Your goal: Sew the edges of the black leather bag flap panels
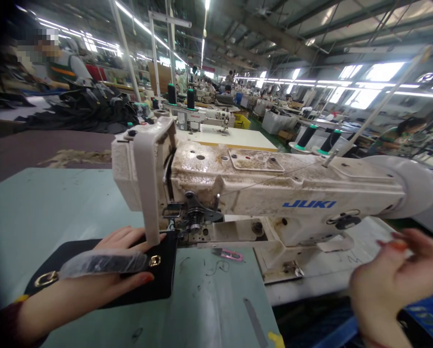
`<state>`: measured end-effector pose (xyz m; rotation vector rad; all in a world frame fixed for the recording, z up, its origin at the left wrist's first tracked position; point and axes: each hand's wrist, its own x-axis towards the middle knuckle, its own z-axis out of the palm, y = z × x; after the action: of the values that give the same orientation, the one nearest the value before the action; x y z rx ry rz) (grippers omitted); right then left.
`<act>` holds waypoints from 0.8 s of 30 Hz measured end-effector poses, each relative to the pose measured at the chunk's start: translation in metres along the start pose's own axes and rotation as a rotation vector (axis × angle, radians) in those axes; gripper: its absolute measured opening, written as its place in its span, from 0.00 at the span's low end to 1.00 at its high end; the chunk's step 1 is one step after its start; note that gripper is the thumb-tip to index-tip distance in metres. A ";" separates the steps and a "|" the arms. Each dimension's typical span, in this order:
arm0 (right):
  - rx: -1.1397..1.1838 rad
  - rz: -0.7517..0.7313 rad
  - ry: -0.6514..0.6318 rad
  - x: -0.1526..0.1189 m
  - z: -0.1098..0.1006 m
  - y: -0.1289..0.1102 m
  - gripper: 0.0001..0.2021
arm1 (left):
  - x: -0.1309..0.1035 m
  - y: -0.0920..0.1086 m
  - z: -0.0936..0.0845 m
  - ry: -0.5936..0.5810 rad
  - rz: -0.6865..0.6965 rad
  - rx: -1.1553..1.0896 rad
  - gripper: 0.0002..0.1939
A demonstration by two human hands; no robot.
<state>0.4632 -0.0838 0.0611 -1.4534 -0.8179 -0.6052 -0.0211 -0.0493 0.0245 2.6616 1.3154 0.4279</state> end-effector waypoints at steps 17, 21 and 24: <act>0.565 0.718 -1.271 -0.260 0.031 -0.178 0.27 | 0.001 0.010 0.005 0.114 0.014 0.160 0.25; 0.541 0.689 -1.286 -0.264 0.023 -0.174 0.27 | 0.003 0.009 0.003 0.065 0.007 0.144 0.25; 0.540 0.701 -1.282 -0.263 0.027 -0.176 0.27 | 0.005 0.008 0.002 0.044 0.003 0.126 0.25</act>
<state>0.1626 -0.0981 -0.0398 -1.3755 -1.1781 1.1353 -0.0115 -0.0500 0.0259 2.7713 1.3959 0.4199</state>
